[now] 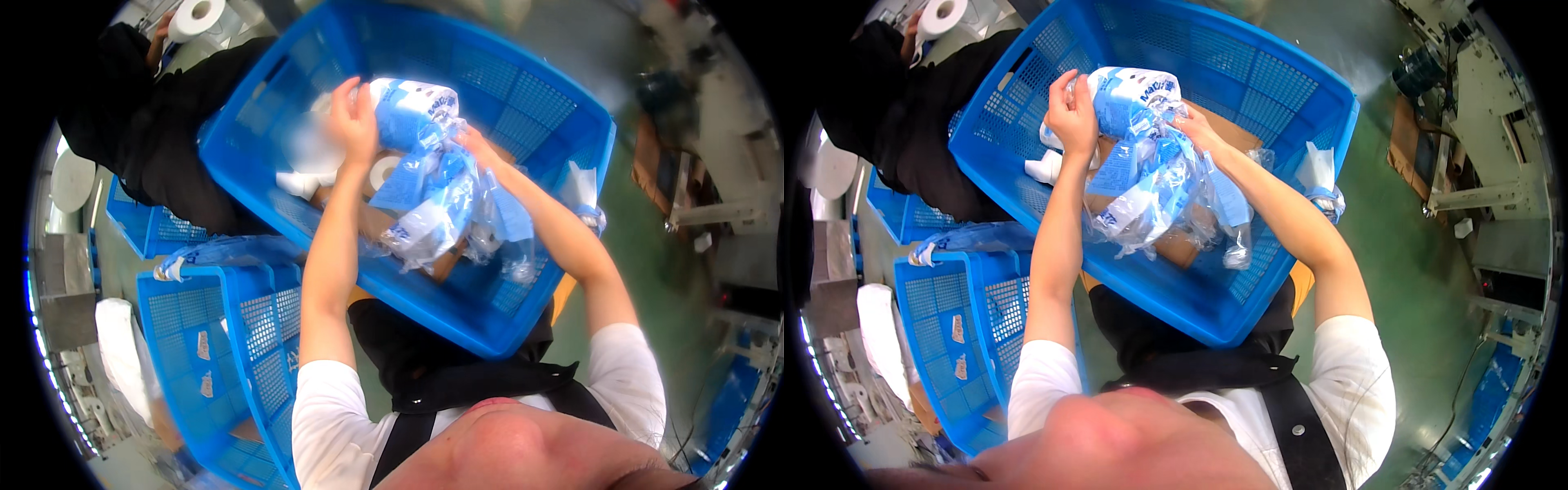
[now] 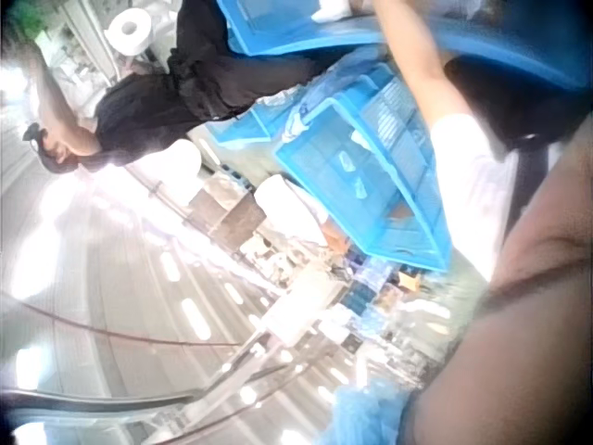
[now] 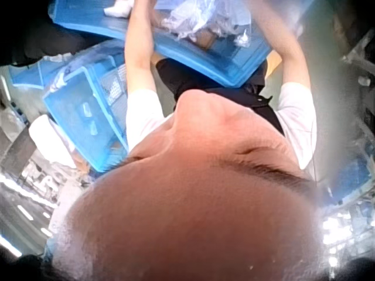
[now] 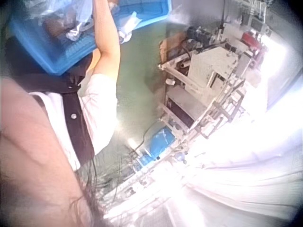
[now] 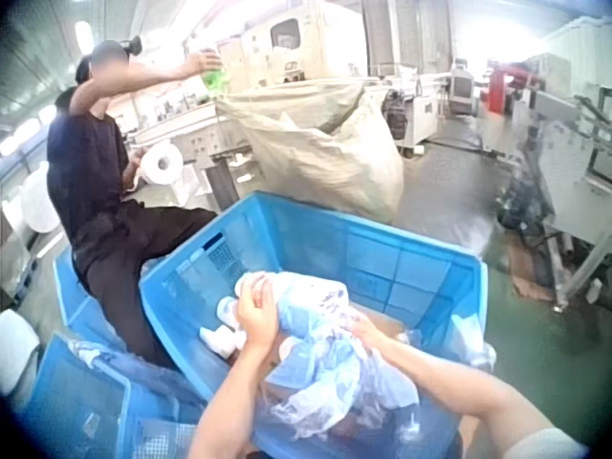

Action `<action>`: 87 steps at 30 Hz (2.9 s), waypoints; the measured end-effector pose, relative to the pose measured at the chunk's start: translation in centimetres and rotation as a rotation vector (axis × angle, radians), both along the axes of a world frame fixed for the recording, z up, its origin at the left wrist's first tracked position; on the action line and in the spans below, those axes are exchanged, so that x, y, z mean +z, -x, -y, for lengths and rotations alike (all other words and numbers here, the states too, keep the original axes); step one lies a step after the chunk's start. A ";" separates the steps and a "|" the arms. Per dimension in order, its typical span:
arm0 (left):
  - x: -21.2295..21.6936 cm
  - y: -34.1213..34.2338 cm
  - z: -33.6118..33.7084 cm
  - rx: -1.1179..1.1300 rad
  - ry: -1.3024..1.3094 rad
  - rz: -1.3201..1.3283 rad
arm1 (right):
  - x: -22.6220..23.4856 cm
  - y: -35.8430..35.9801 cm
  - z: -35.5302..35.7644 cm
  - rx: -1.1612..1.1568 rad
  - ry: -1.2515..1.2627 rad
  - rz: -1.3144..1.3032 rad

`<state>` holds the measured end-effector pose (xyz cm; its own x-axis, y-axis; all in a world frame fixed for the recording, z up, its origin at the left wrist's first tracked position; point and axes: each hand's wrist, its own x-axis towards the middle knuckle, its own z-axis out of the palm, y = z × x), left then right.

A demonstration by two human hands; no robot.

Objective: The person packages individual paper rolls into plastic sleeves and places them into a blue bin. They pick up the rolls, insert them into the bags, and organize the packaged items within the container alongside other workers.

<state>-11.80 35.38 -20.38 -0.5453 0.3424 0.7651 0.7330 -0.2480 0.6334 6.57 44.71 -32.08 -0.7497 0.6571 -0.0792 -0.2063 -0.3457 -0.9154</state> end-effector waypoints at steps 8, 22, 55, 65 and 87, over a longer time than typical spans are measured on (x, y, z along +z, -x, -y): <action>0.3 -3.7 3.1 -0.230 0.081 -0.359 | 1.3 3.2 4.3 -0.041 0.105 0.002; 2.6 -3.1 2.6 -0.504 0.055 0.180 | 6.4 0.0 0.6 -0.043 0.102 -0.219; -2.8 5.3 0.0 -0.387 0.339 1.075 | -2.3 -8.6 -15.6 -0.943 -0.203 0.194; -13.0 5.6 -0.4 -0.040 1.423 -0.283 | 1.9 -6.3 -11.3 -0.796 -0.389 0.157; -16.7 17.3 -1.9 0.274 1.608 -0.144 | 10.1 -4.7 -5.5 -0.647 -1.233 0.921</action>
<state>-29.06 37.30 -37.05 -0.6804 0.7005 -0.2151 0.7136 0.7002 0.0230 11.23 50.24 -21.94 -0.3474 0.8194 0.4560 0.7087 0.5478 -0.4445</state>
